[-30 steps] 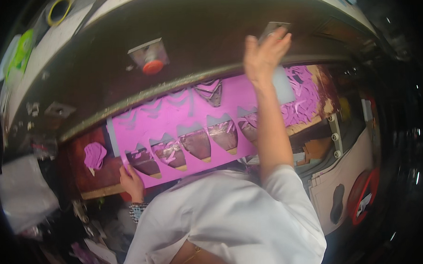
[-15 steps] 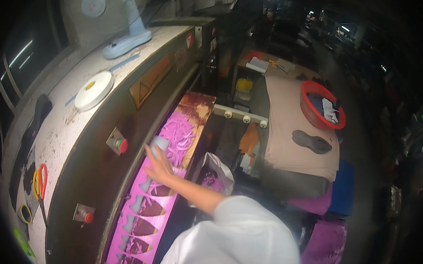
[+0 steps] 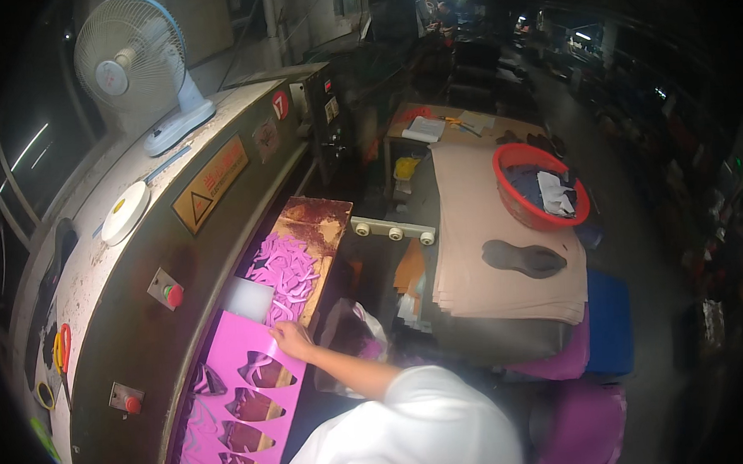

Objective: The person places pink foam sheets on a cutting machine, presses a button to cut out multiple shapes, removes the cut pieces, and stacks them. The person repeats this process with additional sheets and then places the cut pieces into a plastic bag.

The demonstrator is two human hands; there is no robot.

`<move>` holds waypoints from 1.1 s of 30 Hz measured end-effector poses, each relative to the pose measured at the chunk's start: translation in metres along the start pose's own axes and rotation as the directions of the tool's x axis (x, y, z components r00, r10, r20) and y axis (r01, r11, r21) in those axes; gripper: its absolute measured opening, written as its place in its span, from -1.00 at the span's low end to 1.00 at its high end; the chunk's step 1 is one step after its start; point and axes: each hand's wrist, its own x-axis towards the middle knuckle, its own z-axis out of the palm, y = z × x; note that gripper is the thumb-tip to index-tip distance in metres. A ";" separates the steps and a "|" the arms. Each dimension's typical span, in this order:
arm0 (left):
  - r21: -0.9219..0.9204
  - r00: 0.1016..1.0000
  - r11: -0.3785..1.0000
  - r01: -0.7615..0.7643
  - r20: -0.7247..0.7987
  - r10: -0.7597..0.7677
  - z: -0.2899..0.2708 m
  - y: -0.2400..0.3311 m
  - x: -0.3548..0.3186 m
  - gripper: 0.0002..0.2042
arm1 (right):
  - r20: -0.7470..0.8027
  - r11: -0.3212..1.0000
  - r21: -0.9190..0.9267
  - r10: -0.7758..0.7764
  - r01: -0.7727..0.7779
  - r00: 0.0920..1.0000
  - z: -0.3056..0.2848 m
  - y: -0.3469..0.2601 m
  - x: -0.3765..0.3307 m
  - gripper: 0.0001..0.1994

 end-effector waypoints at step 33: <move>-0.476 0.862 0.872 0.116 0.484 0.149 0.123 0.180 -0.029 -0.74 | 0.637 0.470 0.639 0.120 -0.608 0.762 0.036 -0.039 -0.072 0.00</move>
